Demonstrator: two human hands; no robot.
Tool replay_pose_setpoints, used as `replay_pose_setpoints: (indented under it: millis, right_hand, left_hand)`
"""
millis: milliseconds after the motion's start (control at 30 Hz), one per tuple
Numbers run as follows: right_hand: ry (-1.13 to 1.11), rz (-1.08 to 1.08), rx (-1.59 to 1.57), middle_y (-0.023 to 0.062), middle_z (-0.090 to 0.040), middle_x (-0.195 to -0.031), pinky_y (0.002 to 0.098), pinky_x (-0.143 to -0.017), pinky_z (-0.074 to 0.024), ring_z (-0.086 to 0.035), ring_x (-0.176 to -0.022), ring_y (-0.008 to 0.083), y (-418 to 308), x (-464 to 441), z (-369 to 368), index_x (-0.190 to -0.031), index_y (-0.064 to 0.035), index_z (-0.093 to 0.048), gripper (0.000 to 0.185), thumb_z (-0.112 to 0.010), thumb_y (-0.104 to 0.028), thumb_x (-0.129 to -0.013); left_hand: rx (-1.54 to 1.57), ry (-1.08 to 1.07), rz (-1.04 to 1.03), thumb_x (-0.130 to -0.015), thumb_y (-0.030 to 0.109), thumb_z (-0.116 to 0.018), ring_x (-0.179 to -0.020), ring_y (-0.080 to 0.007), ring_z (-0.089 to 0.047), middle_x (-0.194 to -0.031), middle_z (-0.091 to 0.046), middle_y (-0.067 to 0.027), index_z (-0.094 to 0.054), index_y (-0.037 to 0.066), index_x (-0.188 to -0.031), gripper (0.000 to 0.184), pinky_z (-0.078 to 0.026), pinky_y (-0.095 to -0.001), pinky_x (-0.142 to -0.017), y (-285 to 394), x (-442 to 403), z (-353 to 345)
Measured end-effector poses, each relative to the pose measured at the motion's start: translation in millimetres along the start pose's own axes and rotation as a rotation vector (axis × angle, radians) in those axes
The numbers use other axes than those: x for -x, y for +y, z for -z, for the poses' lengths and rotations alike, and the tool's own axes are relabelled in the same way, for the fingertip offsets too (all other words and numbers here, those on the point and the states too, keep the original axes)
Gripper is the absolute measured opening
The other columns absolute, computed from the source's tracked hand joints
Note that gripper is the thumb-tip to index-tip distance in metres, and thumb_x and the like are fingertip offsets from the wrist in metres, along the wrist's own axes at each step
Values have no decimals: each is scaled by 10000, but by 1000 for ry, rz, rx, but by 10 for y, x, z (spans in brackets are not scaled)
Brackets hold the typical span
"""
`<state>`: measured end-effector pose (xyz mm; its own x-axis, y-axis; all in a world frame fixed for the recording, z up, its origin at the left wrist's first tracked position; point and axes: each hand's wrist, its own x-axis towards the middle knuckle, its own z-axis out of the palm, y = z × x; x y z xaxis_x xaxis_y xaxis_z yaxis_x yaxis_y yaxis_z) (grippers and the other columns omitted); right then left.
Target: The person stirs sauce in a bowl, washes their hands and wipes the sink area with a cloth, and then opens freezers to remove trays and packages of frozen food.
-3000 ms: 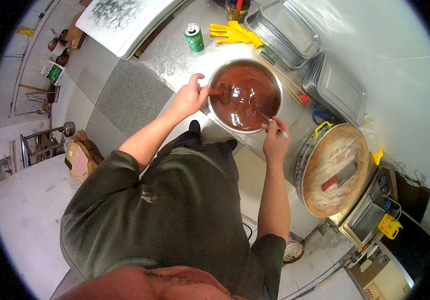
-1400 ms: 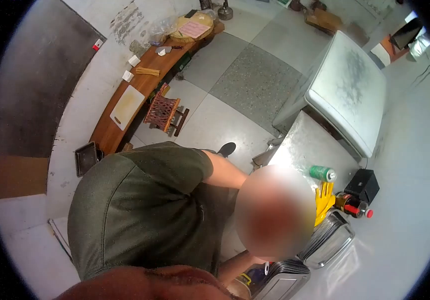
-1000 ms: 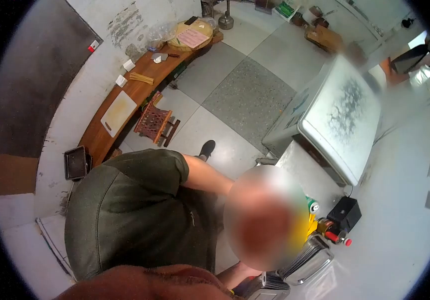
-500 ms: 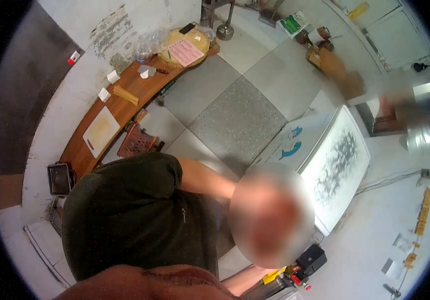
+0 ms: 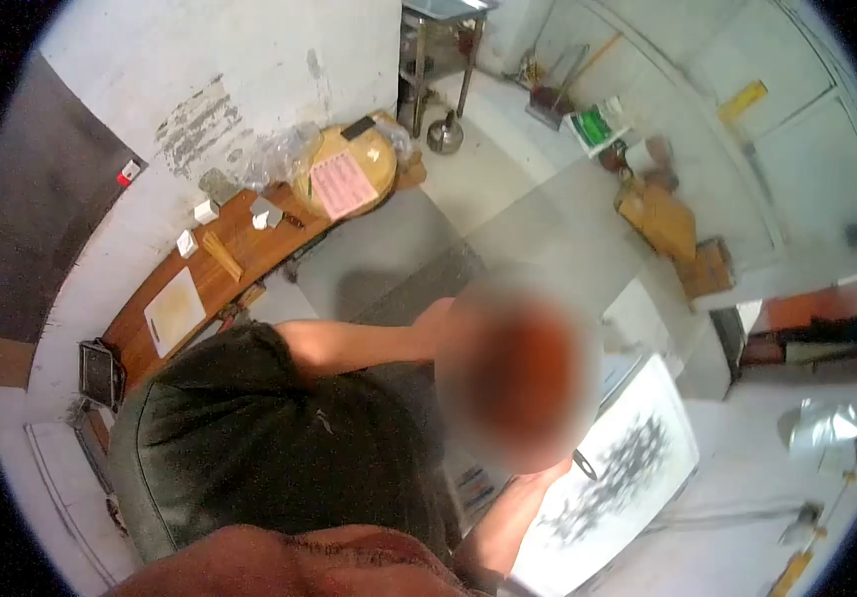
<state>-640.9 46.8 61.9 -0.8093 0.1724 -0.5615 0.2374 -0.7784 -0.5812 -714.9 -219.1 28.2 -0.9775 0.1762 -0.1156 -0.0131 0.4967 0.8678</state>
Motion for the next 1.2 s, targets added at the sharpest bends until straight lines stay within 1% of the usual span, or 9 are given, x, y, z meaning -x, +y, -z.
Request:
replay_pose_setpoints:
  millis: [67, 167, 300, 433, 633, 800, 967, 1067, 1200]
  right_hand:
    - [68, -30, 110, 196, -487, -1310, 469, -1015, -412, -488, -1184, 337, -125, -644, -363, -1287, 55, -435, 427, -252, -186, -985]
    - [-6, -59, 269, 180, -535, -1263, 445, -1018, -415, -521, -1152, 313, -294, -1499, -1033, -1245, 47, -475, 410, -267, -193, -986]
    - [-122, -101, 293, 184, -575, -1196, 430, -990, -443, -566, -1087, 299, -378, -2622, -1886, -1202, 58, -500, 399, -294, -207, -987]
    - [7, -71, 469, 185, -588, -1160, 426, -954, -470, -586, -1045, 296, -464, -3582, -2853, -1172, 86, -497, 358, -327, -161, -976]
    - [-126, -80, 435, 189, -557, -1198, 440, -974, -450, -564, -1073, 302, -673, -4965, -4140, -1208, 86, -468, 372, -322, -180, -994]
    - [-172, -90, 505, 178, -567, -1177, 416, -944, -477, -573, -1054, 282, -706, -6019, -5452, -1195, 89, -479, 371, -306, -177, -1002]
    - [-453, -184, 552, 174, -588, -1124, 412, -870, -514, -600, -984, 281, -673, -7356, -6579, -1172, 112, -509, 336, -414, -142, -975]
    - [-517, -323, 523, 162, -597, -1077, 417, -848, -522, -603, -969, 291, -590, -8102, -7354, -1102, 97, -549, 284, -476, -128, -944]
    - [-647, -370, 665, 157, -583, -1112, 402, -864, -510, -594, -995, 277, -313, -8651, -8579, -1117, 87, -535, 298, -417, -143, -970]
  left_hand:
    - [161, 305, 162, -854, 363, -595, -855, -344, -634, -888, -666, -174, -591, -6, -1072, 428, -497, -407, -746, 230, -351, 239]
    - [176, 379, 233, -864, 309, -611, -813, -272, -656, -894, -681, -164, -564, -23, -1109, 416, -500, -355, -746, 202, -1059, 584]
    - [208, 522, 265, -864, 299, -625, -747, -261, -652, -850, -681, -159, -569, -38, -1087, 408, -503, -349, -695, 88, -2011, 1002]
    - [266, 621, 305, -868, 308, -623, -681, -220, -640, -800, -682, -147, -587, -26, -1052, 382, -501, -345, -644, -53, -3003, 1432]
    - [341, 559, 334, -884, 320, -592, -741, -247, -663, -881, -694, -153, -548, -41, -1085, 416, -515, -340, -695, -201, -4521, 2230]
    - [277, 668, 372, -871, 324, -595, -852, -277, -668, -905, -683, -193, -556, -51, -1079, 430, -508, -356, -764, -351, -5752, 2827]
    - [297, 996, 327, -850, 347, -620, -774, -248, -641, -821, -664, -176, -562, -54, -1070, 460, -494, -335, -744, -558, -6890, 3280]
    - [266, 1114, 460, -852, 341, -618, -780, -230, -631, -837, -663, -163, -575, -37, -1044, 426, -485, -336, -728, -666, -7503, 3616]
    - [307, 1248, 452, -845, 366, -606, -834, -337, -636, -868, -659, -204, -594, -29, -987, 420, -487, -390, -757, -779, -8140, 4254]
